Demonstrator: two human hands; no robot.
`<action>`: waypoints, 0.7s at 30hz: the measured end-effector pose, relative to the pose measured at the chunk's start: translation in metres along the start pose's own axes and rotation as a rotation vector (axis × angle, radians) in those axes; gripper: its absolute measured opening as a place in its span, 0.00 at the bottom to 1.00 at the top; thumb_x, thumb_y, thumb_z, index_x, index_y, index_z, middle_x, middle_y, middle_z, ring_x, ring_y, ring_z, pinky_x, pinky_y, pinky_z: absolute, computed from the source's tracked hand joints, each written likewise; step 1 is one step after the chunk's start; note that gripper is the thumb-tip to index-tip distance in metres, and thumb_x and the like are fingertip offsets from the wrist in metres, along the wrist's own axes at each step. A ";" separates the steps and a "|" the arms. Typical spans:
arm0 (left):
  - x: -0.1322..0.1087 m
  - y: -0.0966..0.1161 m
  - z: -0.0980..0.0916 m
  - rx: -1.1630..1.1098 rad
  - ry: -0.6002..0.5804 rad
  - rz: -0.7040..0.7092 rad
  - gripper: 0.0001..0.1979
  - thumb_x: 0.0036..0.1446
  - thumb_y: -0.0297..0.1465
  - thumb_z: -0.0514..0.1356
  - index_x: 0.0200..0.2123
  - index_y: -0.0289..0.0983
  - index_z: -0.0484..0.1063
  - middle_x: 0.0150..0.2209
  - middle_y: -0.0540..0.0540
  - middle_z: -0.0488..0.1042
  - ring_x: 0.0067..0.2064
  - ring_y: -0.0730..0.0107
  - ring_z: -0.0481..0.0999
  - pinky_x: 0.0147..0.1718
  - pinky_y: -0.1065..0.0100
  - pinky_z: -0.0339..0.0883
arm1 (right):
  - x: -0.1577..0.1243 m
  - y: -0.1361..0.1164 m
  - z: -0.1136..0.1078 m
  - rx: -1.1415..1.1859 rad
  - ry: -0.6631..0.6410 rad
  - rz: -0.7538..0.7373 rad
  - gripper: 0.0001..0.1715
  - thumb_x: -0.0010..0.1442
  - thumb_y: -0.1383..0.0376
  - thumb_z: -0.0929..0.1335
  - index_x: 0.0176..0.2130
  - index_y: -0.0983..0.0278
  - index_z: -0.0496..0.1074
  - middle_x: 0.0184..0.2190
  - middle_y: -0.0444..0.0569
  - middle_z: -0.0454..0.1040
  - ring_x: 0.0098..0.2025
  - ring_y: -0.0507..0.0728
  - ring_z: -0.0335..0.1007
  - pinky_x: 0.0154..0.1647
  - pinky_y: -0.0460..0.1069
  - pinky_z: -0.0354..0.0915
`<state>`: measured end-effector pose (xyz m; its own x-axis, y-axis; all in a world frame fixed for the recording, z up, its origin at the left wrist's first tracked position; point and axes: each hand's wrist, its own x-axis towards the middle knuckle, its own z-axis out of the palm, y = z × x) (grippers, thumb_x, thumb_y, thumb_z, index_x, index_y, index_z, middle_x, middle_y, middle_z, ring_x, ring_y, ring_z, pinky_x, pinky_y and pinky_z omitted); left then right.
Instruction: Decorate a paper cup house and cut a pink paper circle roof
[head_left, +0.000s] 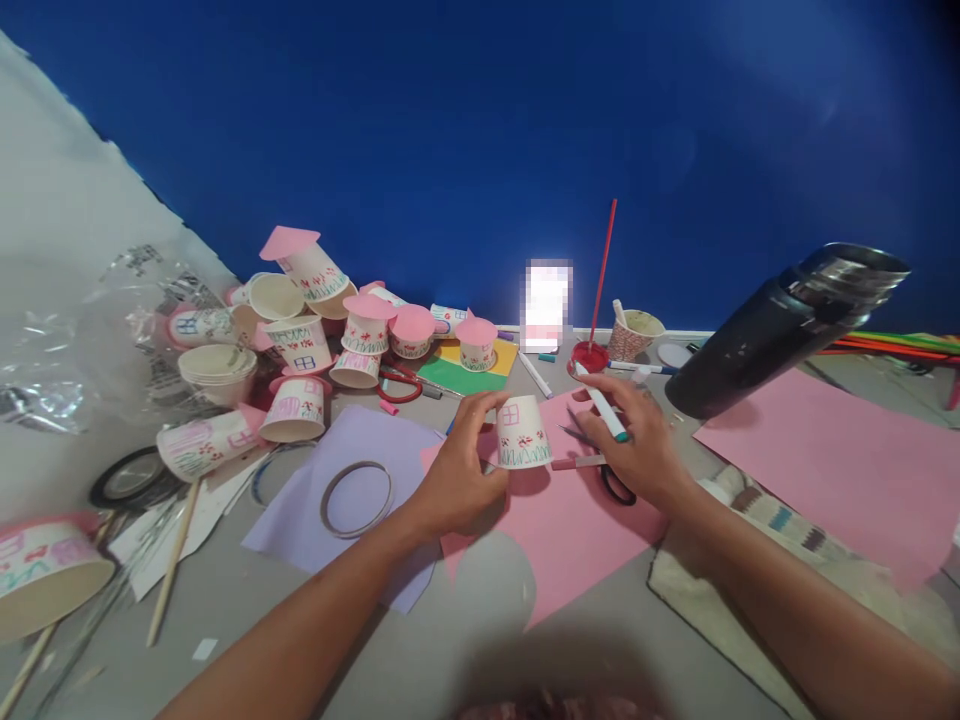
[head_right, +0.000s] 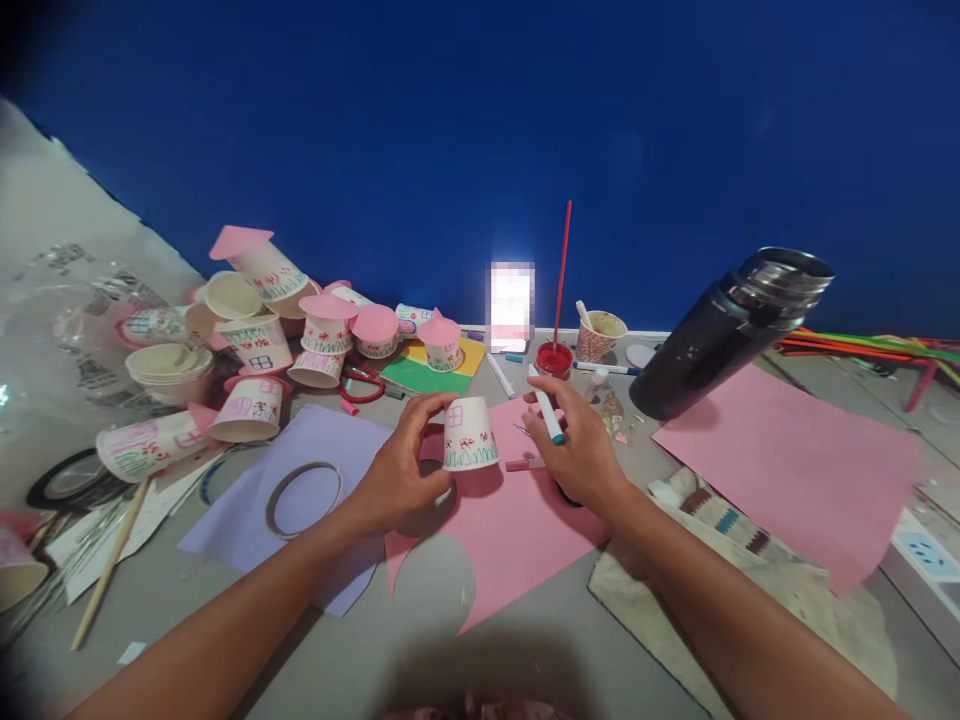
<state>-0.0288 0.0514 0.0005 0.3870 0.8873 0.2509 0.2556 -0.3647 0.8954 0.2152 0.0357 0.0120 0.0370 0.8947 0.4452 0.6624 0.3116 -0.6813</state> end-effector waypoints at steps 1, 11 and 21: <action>0.001 -0.003 0.001 -0.108 0.004 -0.024 0.38 0.49 0.20 0.62 0.64 0.44 0.62 0.66 0.40 0.65 0.68 0.52 0.66 0.66 0.51 0.63 | 0.001 0.003 0.001 -0.026 -0.033 0.016 0.24 0.65 0.60 0.69 0.59 0.60 0.71 0.52 0.56 0.81 0.48 0.64 0.80 0.45 0.59 0.74; 0.006 -0.018 0.006 -0.344 0.129 -0.114 0.37 0.49 0.20 0.64 0.62 0.44 0.61 0.67 0.40 0.67 0.70 0.53 0.66 0.68 0.51 0.60 | 0.005 0.033 0.010 -0.189 -0.105 -0.091 0.26 0.67 0.61 0.66 0.62 0.62 0.68 0.57 0.60 0.78 0.57 0.68 0.75 0.56 0.63 0.72; 0.005 -0.021 0.010 -0.426 0.114 -0.163 0.38 0.49 0.21 0.65 0.62 0.45 0.61 0.70 0.40 0.64 0.73 0.53 0.63 0.69 0.52 0.60 | 0.005 0.034 0.010 -0.278 -0.233 -0.136 0.19 0.71 0.65 0.64 0.58 0.61 0.74 0.52 0.56 0.80 0.55 0.66 0.75 0.57 0.60 0.71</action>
<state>-0.0232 0.0609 -0.0212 0.2664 0.9573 0.1121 -0.0907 -0.0909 0.9917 0.2306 0.0535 -0.0148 -0.2148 0.9097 0.3554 0.8281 0.3626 -0.4275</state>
